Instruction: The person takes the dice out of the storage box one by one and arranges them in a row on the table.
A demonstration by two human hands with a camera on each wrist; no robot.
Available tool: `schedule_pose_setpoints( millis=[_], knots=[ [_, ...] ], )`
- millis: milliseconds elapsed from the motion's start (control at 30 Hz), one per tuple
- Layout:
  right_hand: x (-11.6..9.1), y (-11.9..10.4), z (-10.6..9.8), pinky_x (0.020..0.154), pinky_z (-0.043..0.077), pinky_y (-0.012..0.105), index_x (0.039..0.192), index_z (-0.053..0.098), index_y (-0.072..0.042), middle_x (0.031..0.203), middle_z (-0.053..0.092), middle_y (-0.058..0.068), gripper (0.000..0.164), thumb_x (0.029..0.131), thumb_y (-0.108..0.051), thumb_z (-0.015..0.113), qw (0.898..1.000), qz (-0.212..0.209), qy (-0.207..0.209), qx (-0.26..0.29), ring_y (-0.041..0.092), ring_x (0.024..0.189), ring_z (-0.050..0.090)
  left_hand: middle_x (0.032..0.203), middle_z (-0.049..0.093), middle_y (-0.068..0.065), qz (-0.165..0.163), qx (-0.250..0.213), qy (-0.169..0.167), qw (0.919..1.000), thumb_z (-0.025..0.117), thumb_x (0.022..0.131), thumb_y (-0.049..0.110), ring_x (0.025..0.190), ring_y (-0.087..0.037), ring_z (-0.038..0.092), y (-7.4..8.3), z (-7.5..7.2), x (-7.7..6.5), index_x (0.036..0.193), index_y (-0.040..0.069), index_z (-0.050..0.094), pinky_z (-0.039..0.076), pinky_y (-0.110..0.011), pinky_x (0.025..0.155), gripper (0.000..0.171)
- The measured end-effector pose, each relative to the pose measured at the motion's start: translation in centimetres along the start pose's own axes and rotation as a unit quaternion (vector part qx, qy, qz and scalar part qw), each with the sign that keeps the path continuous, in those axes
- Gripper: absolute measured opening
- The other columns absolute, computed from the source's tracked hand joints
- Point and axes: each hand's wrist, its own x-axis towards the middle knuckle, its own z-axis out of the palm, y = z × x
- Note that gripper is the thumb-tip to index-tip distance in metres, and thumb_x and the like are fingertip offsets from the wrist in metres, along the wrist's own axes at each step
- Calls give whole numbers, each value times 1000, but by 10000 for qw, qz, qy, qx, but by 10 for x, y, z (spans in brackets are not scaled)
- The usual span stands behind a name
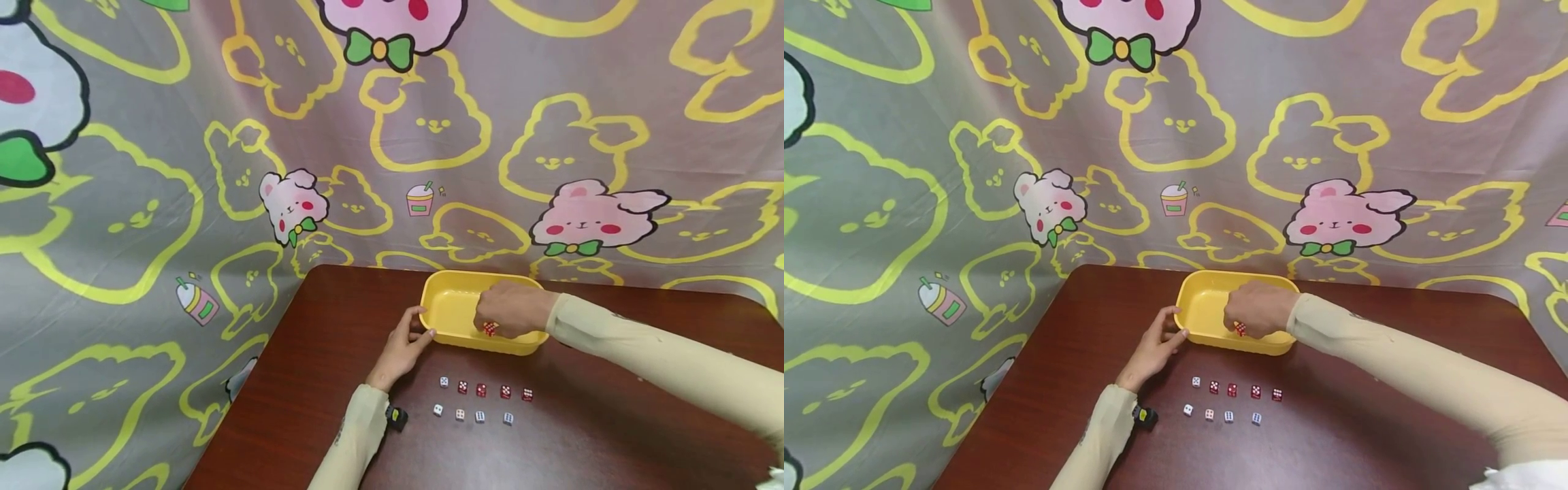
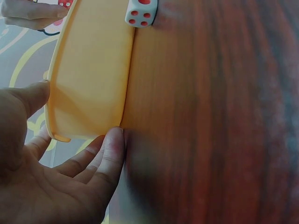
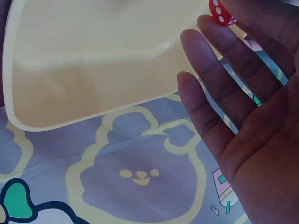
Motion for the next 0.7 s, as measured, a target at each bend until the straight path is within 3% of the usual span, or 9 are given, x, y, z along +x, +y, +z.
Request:
schedule_pose_setpoints(
  millis=[267, 700],
  knots=[
    [-6, -4, -3, 66, 52, 33, 93, 76, -28, 87, 74, -10, 16, 77, -25, 79, 10000, -30, 78, -51, 13, 73, 64, 117, 65, -3, 7, 15, -19, 10000, 62, 94, 36, 89, -13, 68, -1, 0, 0, 133, 33, 43, 53, -26, 75, 43],
    [-17, -14, -5, 68, 54, 34, 92, 75, -28, 88, 74, -10, 16, 77, -28, 79, 9997, -110, 146, -165, 13, 75, 65, 118, 65, -5, 19, -5, 19, 10000, 62, 94, 37, 92, -18, 68, 0, 0, 0, 132, 33, 44, 52, -29, 75, 43]
  ],
)
